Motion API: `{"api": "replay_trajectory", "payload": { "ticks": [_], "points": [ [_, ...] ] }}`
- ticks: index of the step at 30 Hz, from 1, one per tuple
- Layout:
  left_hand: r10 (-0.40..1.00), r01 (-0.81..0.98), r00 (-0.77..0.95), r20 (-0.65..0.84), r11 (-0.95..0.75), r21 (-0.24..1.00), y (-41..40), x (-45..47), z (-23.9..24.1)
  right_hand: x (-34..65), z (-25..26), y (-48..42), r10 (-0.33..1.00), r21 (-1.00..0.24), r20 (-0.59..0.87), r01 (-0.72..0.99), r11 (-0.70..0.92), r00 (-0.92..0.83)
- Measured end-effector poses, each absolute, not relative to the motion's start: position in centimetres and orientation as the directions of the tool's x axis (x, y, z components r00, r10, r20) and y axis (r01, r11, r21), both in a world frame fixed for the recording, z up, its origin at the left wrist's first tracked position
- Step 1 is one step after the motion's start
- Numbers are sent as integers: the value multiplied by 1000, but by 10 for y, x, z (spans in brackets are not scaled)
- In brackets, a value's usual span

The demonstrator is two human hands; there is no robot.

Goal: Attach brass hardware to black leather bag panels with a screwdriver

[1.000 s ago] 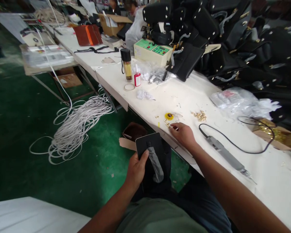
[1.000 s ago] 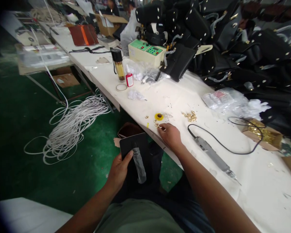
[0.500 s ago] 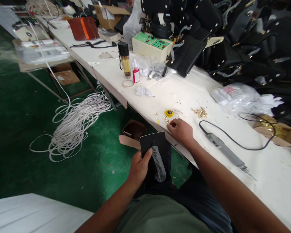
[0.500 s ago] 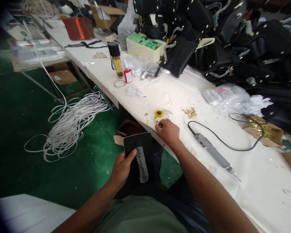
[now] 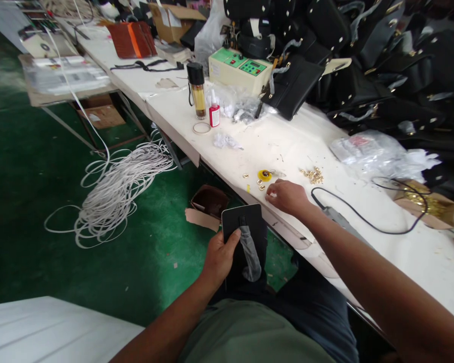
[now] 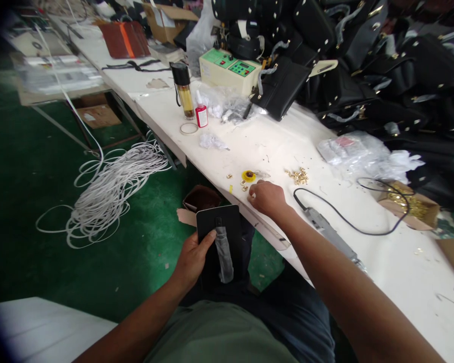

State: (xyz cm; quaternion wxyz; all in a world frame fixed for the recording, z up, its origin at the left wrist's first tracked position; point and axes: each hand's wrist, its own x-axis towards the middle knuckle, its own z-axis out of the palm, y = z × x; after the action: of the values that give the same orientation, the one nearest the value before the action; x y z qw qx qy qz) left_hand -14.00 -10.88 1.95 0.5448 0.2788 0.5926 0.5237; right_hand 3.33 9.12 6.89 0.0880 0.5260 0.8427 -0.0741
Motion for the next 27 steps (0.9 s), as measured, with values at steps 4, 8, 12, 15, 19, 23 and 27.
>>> {"api": "replay_trajectory", "payload": {
  "ticks": [4, 8, 12, 15, 19, 23, 27],
  "points": [
    [904, -252, -242, -352, 292, 923, -110, -139, 20, 30, 70, 100, 875, -8, -272, 910, 415, -401],
    [901, -259, -241, -360, 298, 919, -110, -139, 22, 28, 69, 106, 878, 10, -281, 914, 406, -387],
    [902, -307, -229, -365, 289, 907, -109, -139, 23, 31, 74, 106, 893, 2, -251, 922, 388, -375],
    [897, -309, -235, -374, 296, 904, -109, -139, 22, 40, 80, 100, 928, -205, -161, 931, 301, -335],
    [894, -291, -261, -364, 286, 913, -106, -136, 22, 51, 83, 66, 955, -799, -152, 600, 33, -255],
    [908, -267, -239, -344, 279, 922, -101, -128, 25, 44, 79, 9, 964, -960, -118, 274, -49, -240],
    [929, -184, -197, -312, 277, 943, -99, -118, 32, 34, 72, -33, 950, -939, 86, 294, 179, -301]
  ]
}}
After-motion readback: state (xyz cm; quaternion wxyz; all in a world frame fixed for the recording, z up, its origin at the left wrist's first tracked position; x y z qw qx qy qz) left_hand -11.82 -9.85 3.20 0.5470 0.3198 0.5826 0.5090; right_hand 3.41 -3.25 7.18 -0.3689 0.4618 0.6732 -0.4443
